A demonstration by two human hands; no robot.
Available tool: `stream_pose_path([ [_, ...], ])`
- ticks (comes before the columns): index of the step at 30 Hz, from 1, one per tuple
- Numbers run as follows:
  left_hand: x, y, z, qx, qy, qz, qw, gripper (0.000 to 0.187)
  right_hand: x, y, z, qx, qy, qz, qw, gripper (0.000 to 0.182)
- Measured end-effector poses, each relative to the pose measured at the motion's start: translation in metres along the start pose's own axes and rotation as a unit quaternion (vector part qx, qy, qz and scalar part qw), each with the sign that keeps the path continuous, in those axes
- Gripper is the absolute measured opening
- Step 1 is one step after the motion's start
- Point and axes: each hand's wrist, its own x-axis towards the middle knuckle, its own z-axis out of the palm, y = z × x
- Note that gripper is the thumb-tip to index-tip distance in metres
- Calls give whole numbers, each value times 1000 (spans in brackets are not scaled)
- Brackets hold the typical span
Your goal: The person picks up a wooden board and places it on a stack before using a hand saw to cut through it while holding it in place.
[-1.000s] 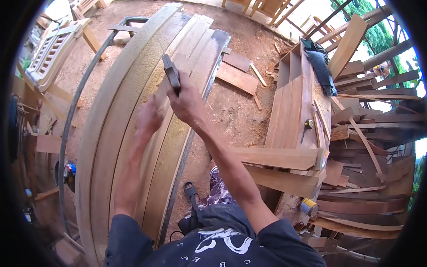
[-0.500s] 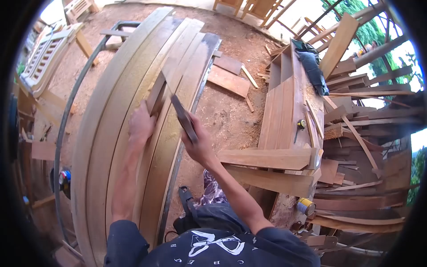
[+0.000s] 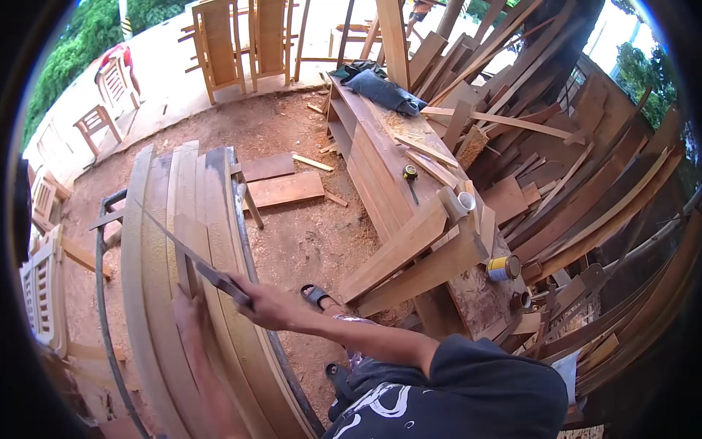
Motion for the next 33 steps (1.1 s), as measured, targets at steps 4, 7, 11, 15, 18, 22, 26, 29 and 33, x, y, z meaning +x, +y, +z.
stream_pose_path([
  [4,-12,12,-1,14,61,13,998,55,-196,1,-73,-65,21,-71,995,71],
  [7,-16,25,8,6,39,-16,999,51,-248,-12,-88,-59,-8,55,997,71],
  [11,-16,13,7,48,87,19,995,53,-91,34,-20,-70,49,-73,994,63],
  [15,-17,32,-14,31,34,-32,998,53,87,13,30,46,80,-101,991,58],
  [18,-8,10,-4,71,79,22,994,54,109,-30,30,-35,-15,-5,999,56],
  [22,-17,31,-16,42,51,-5,998,51,95,-12,27,32,6,-24,999,58],
  [26,-16,29,-29,28,6,-37,999,47,78,0,29,36,-6,23,999,58],
  [29,-15,25,-22,24,17,-21,999,43,78,-2,26,41,6,56,998,65],
  [33,-16,26,-21,17,18,-22,999,42,79,-1,25,32,-12,14,999,73],
])
